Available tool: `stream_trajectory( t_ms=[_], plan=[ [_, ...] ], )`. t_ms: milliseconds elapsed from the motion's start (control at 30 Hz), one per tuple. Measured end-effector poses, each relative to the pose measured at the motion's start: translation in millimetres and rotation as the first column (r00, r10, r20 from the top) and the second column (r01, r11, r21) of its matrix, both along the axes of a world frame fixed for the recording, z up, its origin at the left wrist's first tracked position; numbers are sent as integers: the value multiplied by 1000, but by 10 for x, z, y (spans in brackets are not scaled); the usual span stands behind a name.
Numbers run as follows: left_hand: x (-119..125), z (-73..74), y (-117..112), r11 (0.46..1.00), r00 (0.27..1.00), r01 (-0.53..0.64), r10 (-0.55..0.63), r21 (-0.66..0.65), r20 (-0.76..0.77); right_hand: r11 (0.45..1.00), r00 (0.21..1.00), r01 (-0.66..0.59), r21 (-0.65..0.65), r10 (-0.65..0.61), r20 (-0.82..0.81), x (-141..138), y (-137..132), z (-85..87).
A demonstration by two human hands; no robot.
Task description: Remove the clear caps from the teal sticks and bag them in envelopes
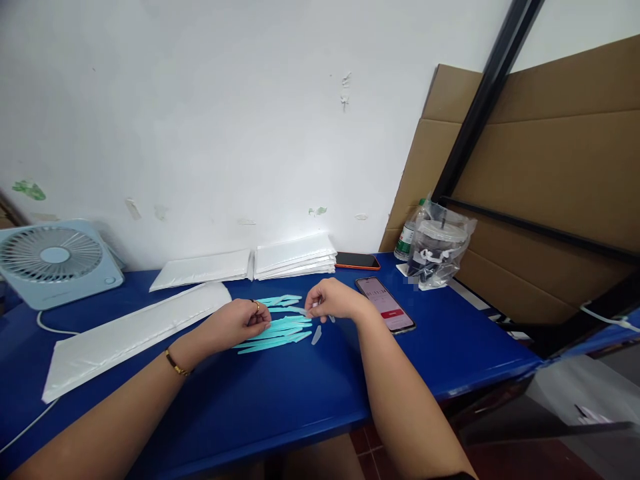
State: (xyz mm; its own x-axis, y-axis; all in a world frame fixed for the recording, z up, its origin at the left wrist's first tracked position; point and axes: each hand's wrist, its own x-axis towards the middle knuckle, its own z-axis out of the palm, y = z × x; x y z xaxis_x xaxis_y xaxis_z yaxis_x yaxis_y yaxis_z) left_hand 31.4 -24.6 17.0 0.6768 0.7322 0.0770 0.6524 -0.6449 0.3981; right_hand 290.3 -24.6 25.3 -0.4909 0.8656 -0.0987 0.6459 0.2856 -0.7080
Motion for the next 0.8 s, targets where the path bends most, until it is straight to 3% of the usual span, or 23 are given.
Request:
stream_trajectory(
  t_ms=[433, 600, 700, 800],
  plan=[
    [-19, 8, 38, 1000, 1000, 9, -9, 4, 7, 999, 996, -29, -14, 28, -81, -112, 2, -13],
    [-6, -73, 69, 991, 997, -68, 72, 113, -28, 997, 997, 3, 75, 3, -77, -207, 12, -58],
    [-23, -95, 91, 974, 990, -140, 136, 179, 37, 979, 999, 52, 197, -48, -25, -143, 15, -42],
    [-48, -101, 92, 978, 992, -126, 119, 167, 52, 966, 997, 25, 257, -43, 65, -34, 23, -15]
  ],
)
